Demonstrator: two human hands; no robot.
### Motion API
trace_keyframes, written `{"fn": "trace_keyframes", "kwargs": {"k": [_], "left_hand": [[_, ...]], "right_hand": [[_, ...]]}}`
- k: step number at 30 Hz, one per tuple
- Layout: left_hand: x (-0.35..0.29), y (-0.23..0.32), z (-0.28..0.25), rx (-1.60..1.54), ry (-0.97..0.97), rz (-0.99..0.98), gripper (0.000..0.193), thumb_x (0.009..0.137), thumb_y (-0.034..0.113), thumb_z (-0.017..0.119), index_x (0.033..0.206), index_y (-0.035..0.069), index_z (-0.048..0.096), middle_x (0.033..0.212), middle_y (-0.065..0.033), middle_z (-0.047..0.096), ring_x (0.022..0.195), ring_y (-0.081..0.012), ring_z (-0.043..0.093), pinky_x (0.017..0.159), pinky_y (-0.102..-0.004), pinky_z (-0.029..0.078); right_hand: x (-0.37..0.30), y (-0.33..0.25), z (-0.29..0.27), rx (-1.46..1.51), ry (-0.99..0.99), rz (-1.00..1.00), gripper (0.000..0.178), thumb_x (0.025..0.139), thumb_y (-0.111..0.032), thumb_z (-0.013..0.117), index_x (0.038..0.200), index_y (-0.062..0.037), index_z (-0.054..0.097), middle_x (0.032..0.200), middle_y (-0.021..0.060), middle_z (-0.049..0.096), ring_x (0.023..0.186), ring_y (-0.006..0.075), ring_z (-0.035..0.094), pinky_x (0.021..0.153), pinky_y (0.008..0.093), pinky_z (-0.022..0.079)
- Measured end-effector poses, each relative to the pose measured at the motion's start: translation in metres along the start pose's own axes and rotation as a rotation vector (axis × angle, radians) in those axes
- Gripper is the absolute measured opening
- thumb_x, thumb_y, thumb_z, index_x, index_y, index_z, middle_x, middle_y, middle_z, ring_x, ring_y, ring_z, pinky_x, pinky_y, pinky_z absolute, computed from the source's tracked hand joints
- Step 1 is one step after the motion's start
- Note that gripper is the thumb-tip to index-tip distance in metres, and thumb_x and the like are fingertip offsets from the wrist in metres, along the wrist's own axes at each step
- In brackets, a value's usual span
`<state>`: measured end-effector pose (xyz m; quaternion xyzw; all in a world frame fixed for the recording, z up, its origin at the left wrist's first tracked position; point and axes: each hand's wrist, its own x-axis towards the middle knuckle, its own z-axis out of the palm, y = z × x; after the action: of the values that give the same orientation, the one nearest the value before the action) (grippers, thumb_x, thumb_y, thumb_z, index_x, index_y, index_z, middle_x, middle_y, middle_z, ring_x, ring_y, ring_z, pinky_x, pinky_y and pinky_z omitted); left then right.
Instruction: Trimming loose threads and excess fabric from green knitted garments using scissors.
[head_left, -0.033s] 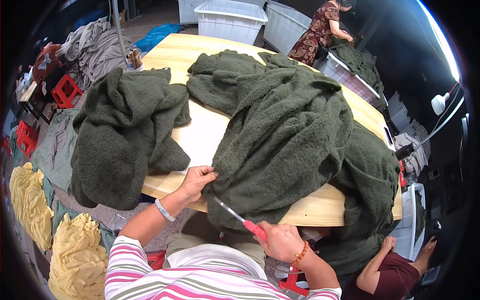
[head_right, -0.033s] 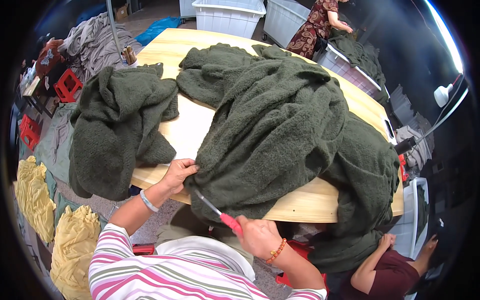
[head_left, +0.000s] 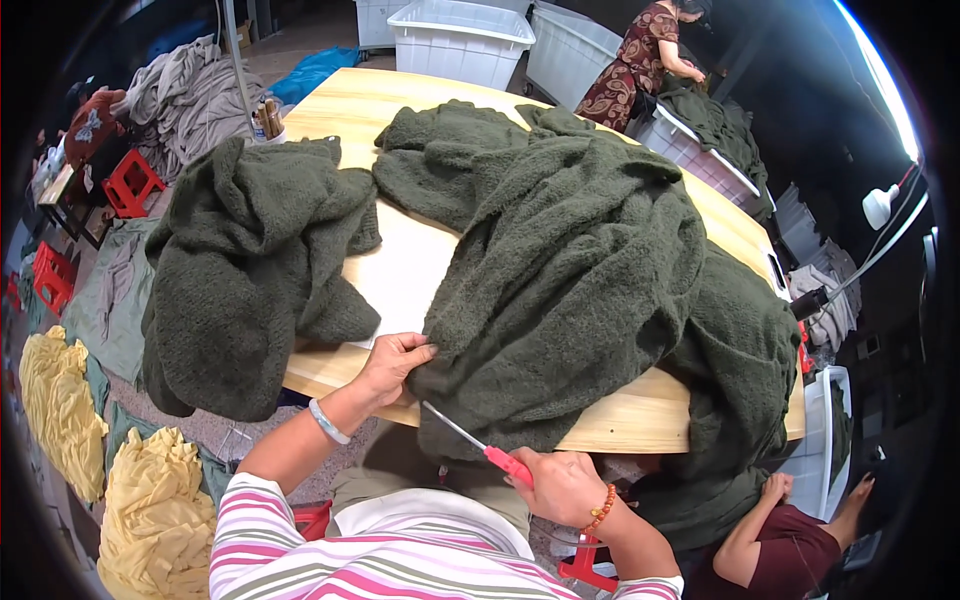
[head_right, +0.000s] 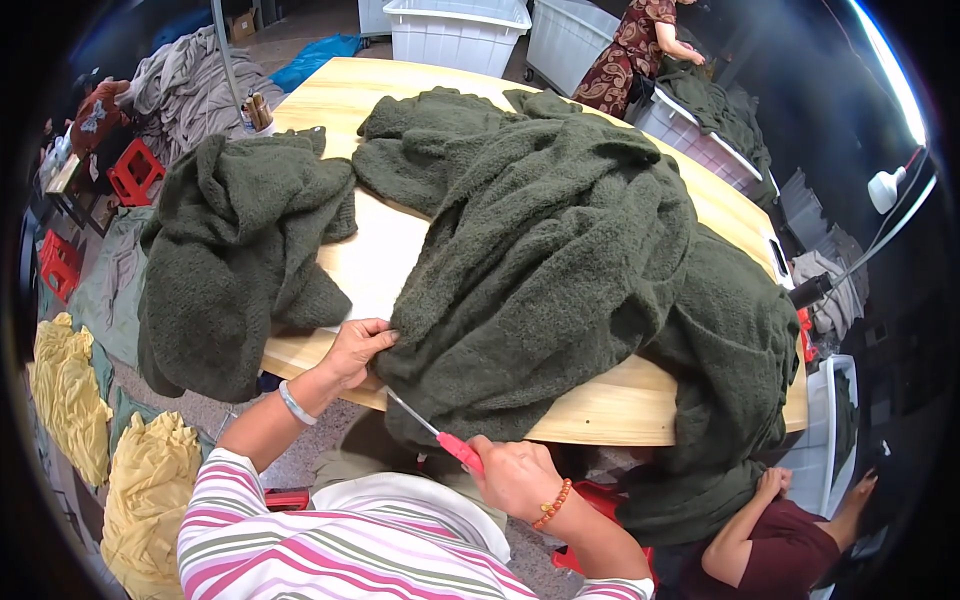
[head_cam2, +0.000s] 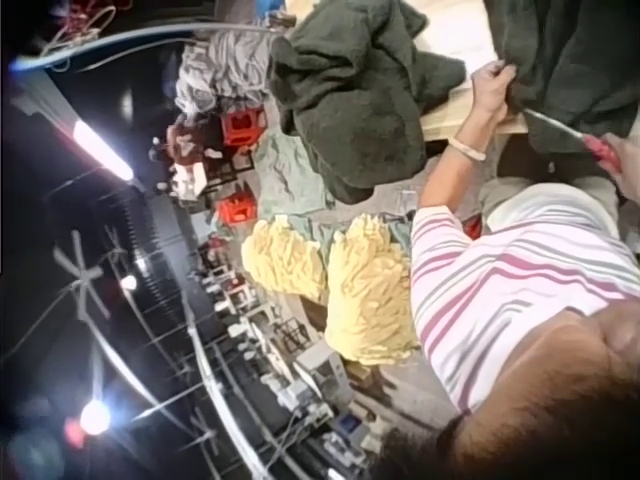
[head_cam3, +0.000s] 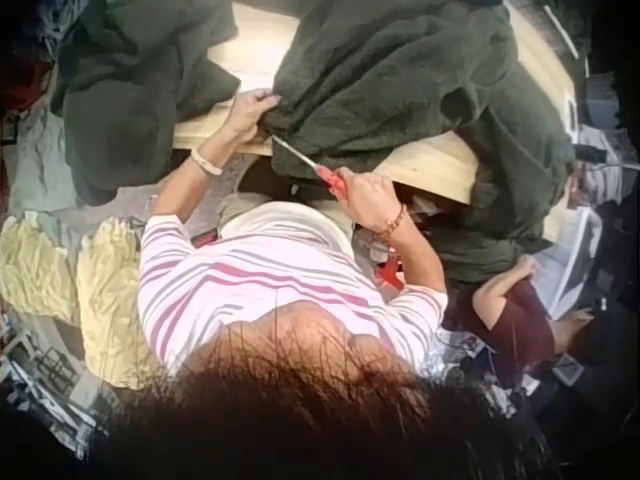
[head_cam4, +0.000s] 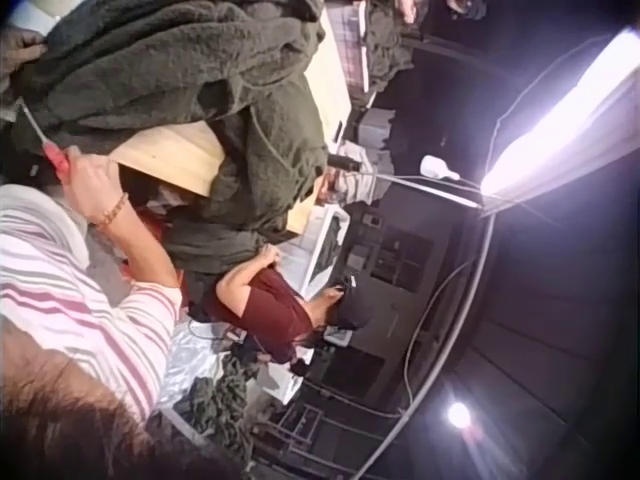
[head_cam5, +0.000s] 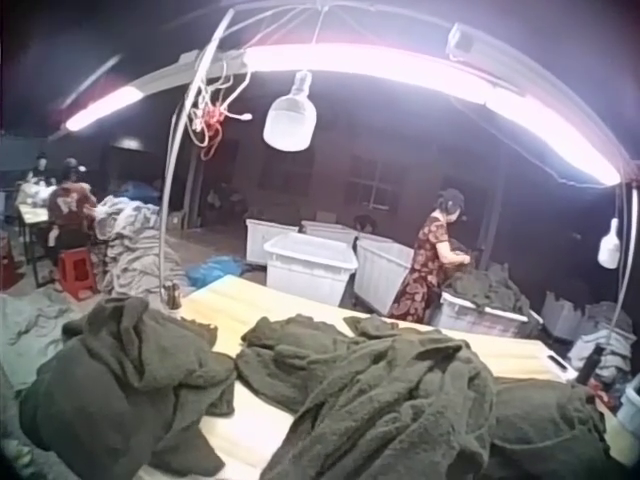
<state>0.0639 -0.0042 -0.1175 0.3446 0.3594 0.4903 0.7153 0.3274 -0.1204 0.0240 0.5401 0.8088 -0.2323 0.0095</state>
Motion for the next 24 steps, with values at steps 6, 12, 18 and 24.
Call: {"fn": "trace_keyframes", "kwargs": {"k": [6, 12, 18, 24], "left_hand": [[-0.007, 0.000, 0.003, -0.039, 0.073, -0.109, 0.010, 0.091, 0.008, 0.067, 0.096, 0.000, 0.067, 0.088, -0.0029, 0.069, 0.080, -0.0089, 0.062, 0.075, -0.0243, 0.051], [-0.007, -0.004, 0.011, 0.030, 0.064, -0.070, 0.013, 0.093, 0.014, 0.067, 0.095, 0.002, 0.068, 0.086, -0.0008, 0.068, 0.080, -0.0059, 0.059, 0.073, -0.0224, 0.049], [0.044, 0.034, 0.010, 0.791, 0.179, 0.312, 0.032, 0.094, 0.030, 0.062, 0.104, 0.000, 0.067, 0.088, -0.0069, 0.069, 0.082, -0.0162, 0.060, 0.080, -0.0303, 0.049], [0.109, 0.026, 0.007, 1.260, 0.214, 0.294, 0.051, 0.073, 0.020, 0.075, 0.118, 0.001, 0.061, 0.101, -0.0150, 0.068, 0.098, -0.0336, 0.061, 0.088, -0.0413, 0.048]], "right_hand": [[-0.004, 0.008, -0.005, 0.058, -0.020, 0.006, 0.026, 0.089, -0.029, 0.063, 0.105, -0.0092, 0.060, 0.067, 0.0156, 0.065, 0.065, 0.0359, 0.065, 0.063, 0.0462, 0.050], [-0.009, 0.006, -0.013, 0.078, -0.040, 0.014, 0.021, 0.088, -0.019, 0.061, 0.105, -0.0075, 0.061, 0.077, 0.0161, 0.067, 0.070, 0.0364, 0.066, 0.064, 0.0462, 0.051], [-0.008, 0.022, -0.008, 0.139, 0.158, 0.055, 0.023, 0.086, -0.020, 0.064, 0.106, -0.0081, 0.062, 0.073, 0.0166, 0.066, 0.069, 0.0370, 0.065, 0.064, 0.0456, 0.051], [-0.016, 0.032, -0.010, 0.163, 0.280, 0.102, 0.023, 0.084, -0.020, 0.066, 0.103, -0.0071, 0.064, 0.073, 0.0171, 0.066, 0.070, 0.0385, 0.065, 0.065, 0.0455, 0.051]]}}
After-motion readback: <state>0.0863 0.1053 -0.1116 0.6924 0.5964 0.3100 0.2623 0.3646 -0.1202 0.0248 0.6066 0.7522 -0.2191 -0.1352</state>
